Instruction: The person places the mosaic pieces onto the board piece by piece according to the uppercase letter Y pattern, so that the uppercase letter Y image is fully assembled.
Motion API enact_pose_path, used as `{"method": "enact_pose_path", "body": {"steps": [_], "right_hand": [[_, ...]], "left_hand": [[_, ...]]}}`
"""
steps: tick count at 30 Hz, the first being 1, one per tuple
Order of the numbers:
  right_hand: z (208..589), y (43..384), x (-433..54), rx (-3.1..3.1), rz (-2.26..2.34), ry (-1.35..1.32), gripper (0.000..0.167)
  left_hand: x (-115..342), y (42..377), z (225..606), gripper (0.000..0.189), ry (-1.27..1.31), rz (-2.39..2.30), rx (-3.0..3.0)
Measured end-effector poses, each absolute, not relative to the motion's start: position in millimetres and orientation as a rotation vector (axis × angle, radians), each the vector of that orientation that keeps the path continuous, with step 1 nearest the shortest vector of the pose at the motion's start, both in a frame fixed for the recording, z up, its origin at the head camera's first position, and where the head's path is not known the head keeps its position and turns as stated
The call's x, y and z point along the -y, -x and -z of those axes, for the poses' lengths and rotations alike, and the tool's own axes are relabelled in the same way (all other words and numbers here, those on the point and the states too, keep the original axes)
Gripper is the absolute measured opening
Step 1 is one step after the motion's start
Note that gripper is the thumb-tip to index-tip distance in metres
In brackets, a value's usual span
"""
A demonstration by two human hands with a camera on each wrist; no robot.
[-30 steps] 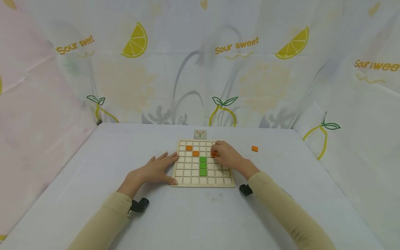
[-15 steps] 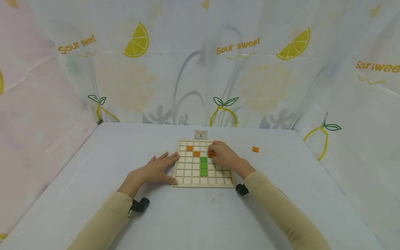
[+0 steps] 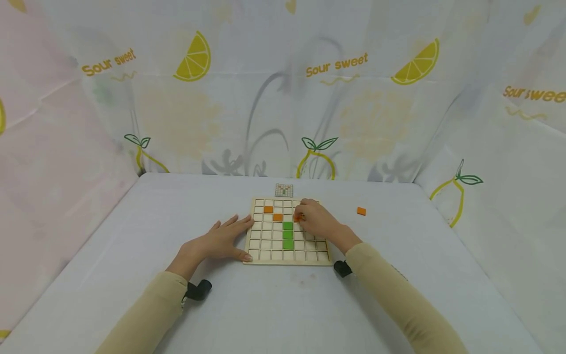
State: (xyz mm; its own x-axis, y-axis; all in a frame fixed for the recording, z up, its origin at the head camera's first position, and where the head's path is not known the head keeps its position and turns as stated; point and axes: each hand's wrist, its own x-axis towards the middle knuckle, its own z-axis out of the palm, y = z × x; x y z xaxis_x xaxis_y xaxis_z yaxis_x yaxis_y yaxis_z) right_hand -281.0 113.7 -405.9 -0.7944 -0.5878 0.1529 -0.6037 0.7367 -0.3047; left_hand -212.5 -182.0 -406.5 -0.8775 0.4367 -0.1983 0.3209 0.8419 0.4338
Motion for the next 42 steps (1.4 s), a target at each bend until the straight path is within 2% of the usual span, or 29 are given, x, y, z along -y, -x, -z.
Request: {"method": "enact_pose_path", "body": {"steps": [25, 36, 42], "right_hand": [[405, 285, -128, 2.844, -0.395, -1.028, 0.017], [405, 292, -149, 2.918, -0.370, -0.918, 0.012], [399, 290, -158, 2.952, -0.355, -0.848, 0.017]], "left_hand": [[183, 214, 407, 0.110, -0.581, -0.584, -2.732], [183, 214, 408, 0.110, -0.584, -0.588, -2.733], [182, 214, 408, 0.110, -0.575, -0.600, -2.728]]}}
